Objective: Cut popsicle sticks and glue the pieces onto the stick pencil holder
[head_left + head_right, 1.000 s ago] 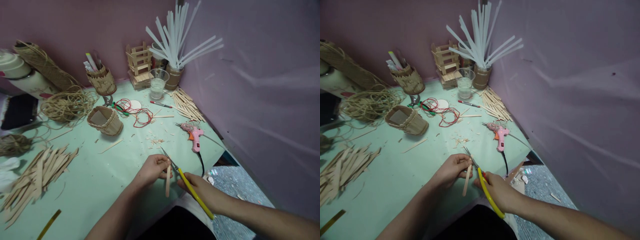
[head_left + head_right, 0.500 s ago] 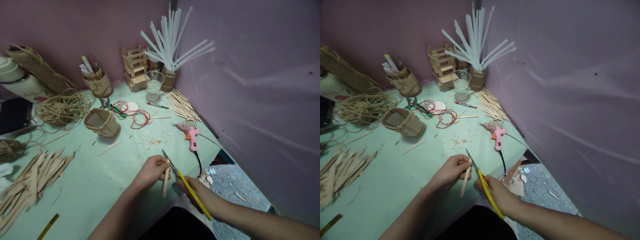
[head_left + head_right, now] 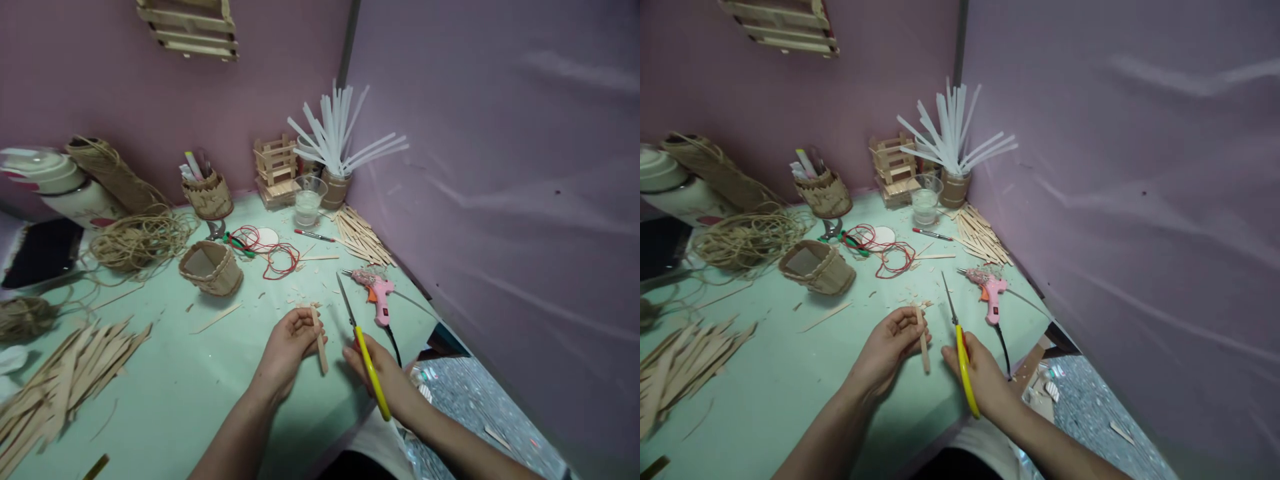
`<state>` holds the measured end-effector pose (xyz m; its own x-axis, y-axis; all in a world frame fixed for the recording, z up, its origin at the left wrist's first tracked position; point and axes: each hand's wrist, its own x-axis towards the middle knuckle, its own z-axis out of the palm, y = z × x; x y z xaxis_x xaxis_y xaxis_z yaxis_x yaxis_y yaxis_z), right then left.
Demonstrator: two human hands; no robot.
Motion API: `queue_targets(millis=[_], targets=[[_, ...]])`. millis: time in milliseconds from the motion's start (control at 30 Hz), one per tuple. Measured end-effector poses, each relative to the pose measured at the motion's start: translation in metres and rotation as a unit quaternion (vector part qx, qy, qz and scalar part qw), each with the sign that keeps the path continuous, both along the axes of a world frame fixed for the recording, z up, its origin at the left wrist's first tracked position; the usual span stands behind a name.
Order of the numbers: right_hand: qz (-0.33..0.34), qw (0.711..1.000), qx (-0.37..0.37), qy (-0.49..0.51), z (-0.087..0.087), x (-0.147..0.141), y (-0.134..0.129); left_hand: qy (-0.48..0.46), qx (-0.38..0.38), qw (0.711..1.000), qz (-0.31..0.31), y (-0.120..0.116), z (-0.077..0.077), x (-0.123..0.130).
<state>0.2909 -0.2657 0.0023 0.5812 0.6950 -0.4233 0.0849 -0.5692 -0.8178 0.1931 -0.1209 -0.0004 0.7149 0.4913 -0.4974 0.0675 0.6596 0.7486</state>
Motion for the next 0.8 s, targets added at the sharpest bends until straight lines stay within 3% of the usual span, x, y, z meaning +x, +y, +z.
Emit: queue_targets(millis=[167,367,500,800], targets=[[0.060,0.989,-0.075,-0.114,-0.003,0.010,-0.002,-0.022,0.034,0.998,0.051,0.006,-0.001,-0.001],[0.166,0.949,-0.169,-0.207,0.005,0.014,-0.012,-0.049,0.081,0.988,0.124,0.012,0.002,-0.002],[0.222,0.913,-0.225,-0.259,0.006,0.010,-0.016,-0.047,0.101,0.984,0.139,0.016,0.004,-0.005],[0.343,0.866,-0.113,-0.346,-0.001,-0.015,0.003,-0.066,0.066,0.975,0.200,0.021,0.010,-0.009]])
